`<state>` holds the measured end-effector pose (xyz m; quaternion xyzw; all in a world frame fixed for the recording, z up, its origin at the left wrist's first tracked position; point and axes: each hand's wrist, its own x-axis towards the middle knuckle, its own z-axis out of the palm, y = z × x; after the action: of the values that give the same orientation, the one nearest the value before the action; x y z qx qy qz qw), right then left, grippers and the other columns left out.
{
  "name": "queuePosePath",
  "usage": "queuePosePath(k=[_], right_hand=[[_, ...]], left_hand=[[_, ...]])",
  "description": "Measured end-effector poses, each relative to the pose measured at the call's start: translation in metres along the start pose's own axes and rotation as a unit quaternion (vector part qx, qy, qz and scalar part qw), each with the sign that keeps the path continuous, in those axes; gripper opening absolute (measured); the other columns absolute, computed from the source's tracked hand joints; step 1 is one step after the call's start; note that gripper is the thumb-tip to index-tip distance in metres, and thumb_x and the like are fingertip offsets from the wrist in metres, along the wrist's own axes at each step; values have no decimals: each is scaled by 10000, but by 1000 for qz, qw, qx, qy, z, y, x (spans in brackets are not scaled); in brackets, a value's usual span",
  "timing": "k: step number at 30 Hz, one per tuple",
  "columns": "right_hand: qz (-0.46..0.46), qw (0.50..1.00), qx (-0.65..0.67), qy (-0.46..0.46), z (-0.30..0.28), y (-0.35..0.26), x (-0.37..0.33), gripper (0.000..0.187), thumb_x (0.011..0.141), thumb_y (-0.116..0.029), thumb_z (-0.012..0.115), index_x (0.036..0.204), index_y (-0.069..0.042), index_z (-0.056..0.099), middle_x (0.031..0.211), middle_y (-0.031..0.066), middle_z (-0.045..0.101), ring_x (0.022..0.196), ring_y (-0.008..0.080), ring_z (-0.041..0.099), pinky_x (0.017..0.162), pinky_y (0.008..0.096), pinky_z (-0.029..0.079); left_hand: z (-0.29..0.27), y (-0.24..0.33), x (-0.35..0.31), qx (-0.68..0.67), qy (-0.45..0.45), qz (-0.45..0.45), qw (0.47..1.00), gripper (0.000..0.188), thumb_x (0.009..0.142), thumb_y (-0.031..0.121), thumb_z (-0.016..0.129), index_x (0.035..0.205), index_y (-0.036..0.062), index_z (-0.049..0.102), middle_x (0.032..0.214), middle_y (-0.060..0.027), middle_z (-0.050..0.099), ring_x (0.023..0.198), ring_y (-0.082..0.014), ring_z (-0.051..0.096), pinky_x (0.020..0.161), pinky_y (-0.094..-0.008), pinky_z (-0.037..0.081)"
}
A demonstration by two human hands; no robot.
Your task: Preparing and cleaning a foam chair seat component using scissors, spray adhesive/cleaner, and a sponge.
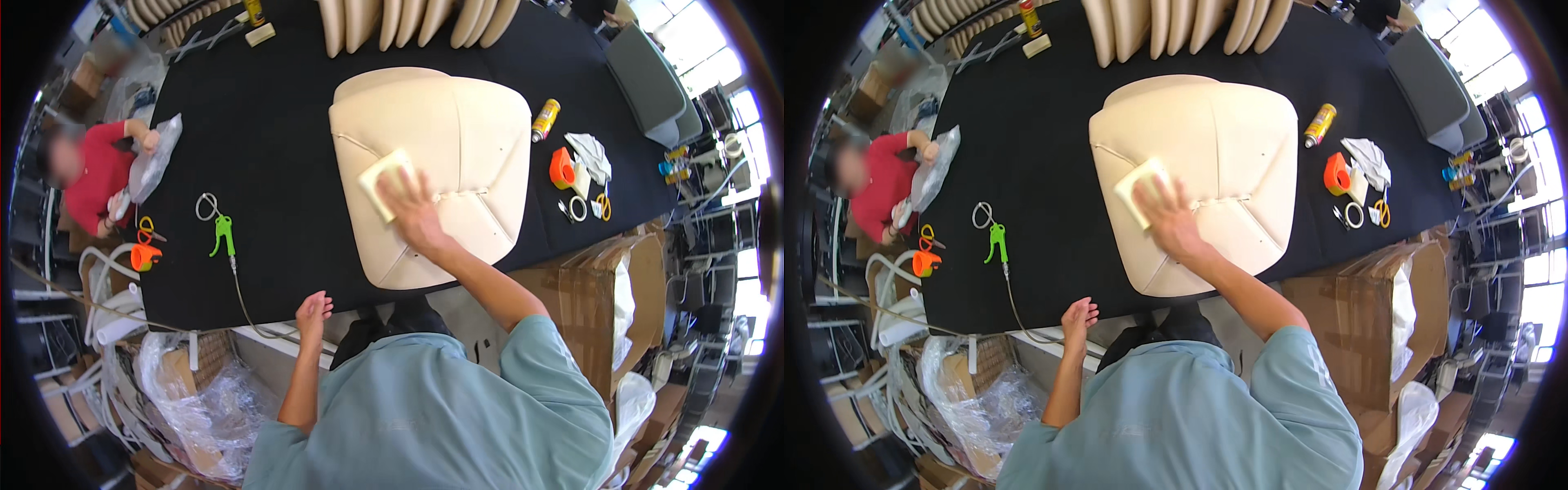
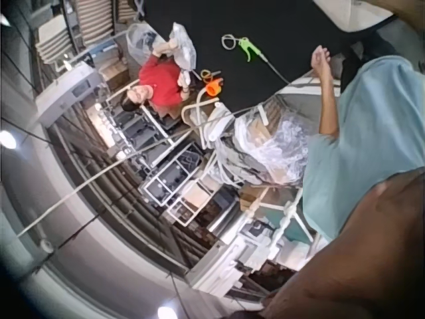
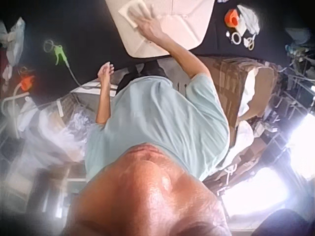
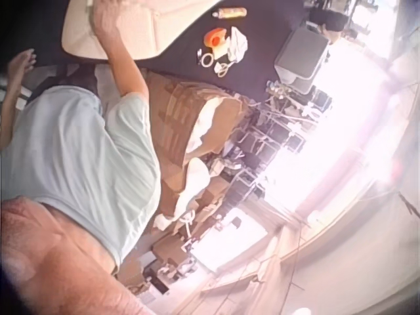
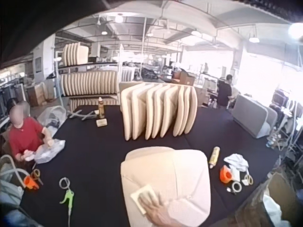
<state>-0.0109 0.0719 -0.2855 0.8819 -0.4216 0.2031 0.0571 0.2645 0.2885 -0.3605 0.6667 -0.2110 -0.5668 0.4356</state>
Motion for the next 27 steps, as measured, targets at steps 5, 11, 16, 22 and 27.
queuePosePath(k=[5, 11, 16, 22, 27], right_hand=[[78, 988, -33, 127, -56, 88, 26, 832, 755, 20, 704, 1536, -147, 473, 1569, 37, 497, 1506, 429, 328, 1225, 695, 76], [201, 972, -43, 116, -33, 70, 13, 761, 769, 47, 619, 1504, -111, 506, 1561, 109, 492, 1496, 376, 363, 1242, 648, 111], [128, 981, -112, 92, -54, 99, -16, 762, 781, 20, 637, 1515, -116, 488, 1564, 50, 499, 1509, 336, 355, 1243, 646, 111], [304, 939, -35, 157, -82, 167, -77, 643, 838, 34, 635, 1459, -102, 536, 1510, 71, 546, 1473, 348, 379, 1235, 586, 181], [564, 667, 300, 383, -80, 234, -160, 395, 1042, -186, 609, 1410, -57, 545, 1173, 144, 694, 1037, 180, 670, 907, 317, 531]], left_hand=[[23, 32, 6, 38, -71, 42, 996, 334, 1051, 302, 609, 1241, 37, 680, 1060, -74, 726, 927, -130, 688, 798, -270, 556], [28, 19, 11, 40, -66, 37, 996, 358, 1049, 340, 612, 1238, 44, 680, 1056, -64, 725, 917, -126, 684, 773, -259, 556], [48, 23, 8, 56, -119, 18, 991, 354, 1052, 320, 611, 1237, 25, 672, 1044, -82, 724, 900, -142, 693, 770, -272, 563], [38, 28, 20, 46, -68, 27, 996, 382, 1033, 339, 640, 1257, 31, 662, 1058, -92, 718, 899, -155, 693, 755, -281, 566], [41, 37, 16, 22, 46, 57, 997, 384, 1027, 361, 644, 1267, 62, 659, 1049, -66, 703, 890, -162, 679, 746, -284, 565]])
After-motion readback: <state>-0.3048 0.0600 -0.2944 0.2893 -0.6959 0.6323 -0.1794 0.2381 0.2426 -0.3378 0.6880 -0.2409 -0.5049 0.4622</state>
